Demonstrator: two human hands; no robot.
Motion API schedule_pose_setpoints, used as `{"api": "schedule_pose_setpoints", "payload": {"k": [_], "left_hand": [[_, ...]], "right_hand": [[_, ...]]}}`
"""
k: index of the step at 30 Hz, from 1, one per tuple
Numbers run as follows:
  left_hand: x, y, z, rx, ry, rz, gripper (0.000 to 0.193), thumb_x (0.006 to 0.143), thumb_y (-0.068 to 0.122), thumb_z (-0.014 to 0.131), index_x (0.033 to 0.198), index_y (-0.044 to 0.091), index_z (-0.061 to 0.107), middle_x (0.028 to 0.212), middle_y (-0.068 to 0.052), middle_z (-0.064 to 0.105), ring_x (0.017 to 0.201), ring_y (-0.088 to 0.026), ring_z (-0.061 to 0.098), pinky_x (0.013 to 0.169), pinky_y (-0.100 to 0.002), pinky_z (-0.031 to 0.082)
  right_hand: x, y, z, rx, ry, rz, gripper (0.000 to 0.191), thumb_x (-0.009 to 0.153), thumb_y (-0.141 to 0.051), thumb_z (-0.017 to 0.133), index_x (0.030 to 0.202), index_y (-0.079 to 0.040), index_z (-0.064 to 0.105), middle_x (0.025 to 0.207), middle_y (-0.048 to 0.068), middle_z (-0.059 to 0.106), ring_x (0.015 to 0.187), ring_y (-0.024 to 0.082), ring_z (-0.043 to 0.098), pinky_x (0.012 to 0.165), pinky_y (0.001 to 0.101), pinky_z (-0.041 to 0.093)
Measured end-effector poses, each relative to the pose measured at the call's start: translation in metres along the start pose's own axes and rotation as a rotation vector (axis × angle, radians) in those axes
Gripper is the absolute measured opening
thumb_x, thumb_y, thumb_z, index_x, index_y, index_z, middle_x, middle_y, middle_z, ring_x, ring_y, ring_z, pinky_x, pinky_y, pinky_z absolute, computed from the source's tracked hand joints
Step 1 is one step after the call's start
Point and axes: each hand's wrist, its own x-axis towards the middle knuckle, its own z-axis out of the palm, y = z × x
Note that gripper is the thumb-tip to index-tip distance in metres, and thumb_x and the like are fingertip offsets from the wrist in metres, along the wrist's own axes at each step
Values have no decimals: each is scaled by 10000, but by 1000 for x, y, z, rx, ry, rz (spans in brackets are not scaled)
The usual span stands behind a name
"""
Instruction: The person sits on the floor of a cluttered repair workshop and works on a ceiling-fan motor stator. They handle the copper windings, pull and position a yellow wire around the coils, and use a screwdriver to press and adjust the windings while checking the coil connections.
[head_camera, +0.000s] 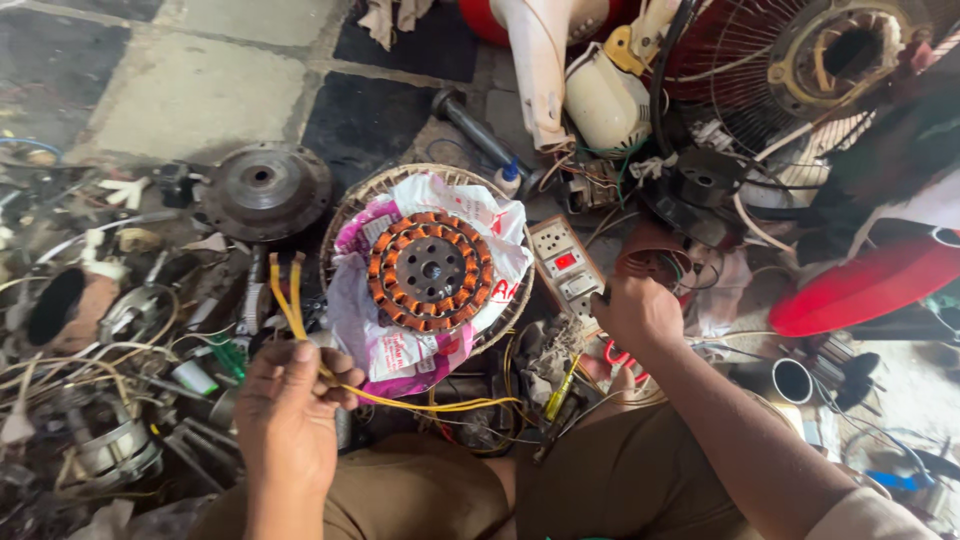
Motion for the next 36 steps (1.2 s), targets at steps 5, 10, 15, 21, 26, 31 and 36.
{"api": "schedule_pose_setpoints", "payload": {"k": [5, 10, 15, 21, 26, 31, 36], "left_hand": [[-46, -5, 38, 449, -26, 246, 91, 936, 84, 732, 953, 26, 664, 1021, -27, 625, 825, -80, 549, 706, -232, 454], [-84, -40, 87, 321, -26, 187, 138, 885, 79, 767, 897, 20, 643, 1008, 8, 626, 855, -61, 582, 748, -213, 481], [-104, -57, 110, 308, -25, 45, 124, 910, 93, 761, 879, 12, 672, 854, 14, 654, 793, -56, 585, 701, -223, 493], [-110, -48, 137, 760, -101, 419, 81, 951, 110, 698, 1004, 48, 699, 943, -47, 681, 878, -173, 640, 789, -320, 509], [-57, -19, 162, 1399, -121, 761, 328, 867, 210, 764, 1139, 30, 729, 1075, -164, 655, 952, -392, 590, 841, -505, 473], [-21, -26, 183, 1428, -194, 822, 163, 861, 223, 790, 941, 88, 743, 918, -112, 695, 887, -351, 648, 864, -473, 502], [-14, -40, 163, 929, 1, 236, 131, 912, 166, 745, 984, 57, 762, 849, -77, 775, 755, -164, 753, 716, -277, 558]], "right_hand": [[-35, -26, -66, 360, 272, -174, 288, 834, -258, 768, 1039, -60, 721, 1043, 167, 679, 928, 341, 692, 788, 473, 585], [-135, -83, -71, 1228, -59, -730, 289, 912, -112, 748, 1162, 29, 714, 1134, 136, 740, 1067, 223, 706, 935, 340, 542], [-155, -93, -41, 1633, -299, -287, 161, 949, -95, 709, 1067, 13, 724, 937, 49, 776, 871, 103, 700, 772, 286, 581], [-154, -45, -25, 1839, -148, -22, 75, 960, -49, 711, 961, 21, 681, 853, 49, 710, 764, 95, 637, 664, 257, 507], [-125, 6, -36, 1874, 97, 75, 84, 994, -97, 656, 974, -20, 685, 888, 41, 735, 788, 103, 673, 715, 247, 529], [-122, 19, -44, 1901, 95, 158, 62, 982, -71, 665, 994, -10, 667, 903, 70, 741, 809, 154, 695, 702, 290, 519], [-122, 19, -36, 1946, 49, 69, 133, 974, -72, 646, 1062, 13, 697, 935, 56, 741, 834, 137, 683, 785, 308, 562]]}}
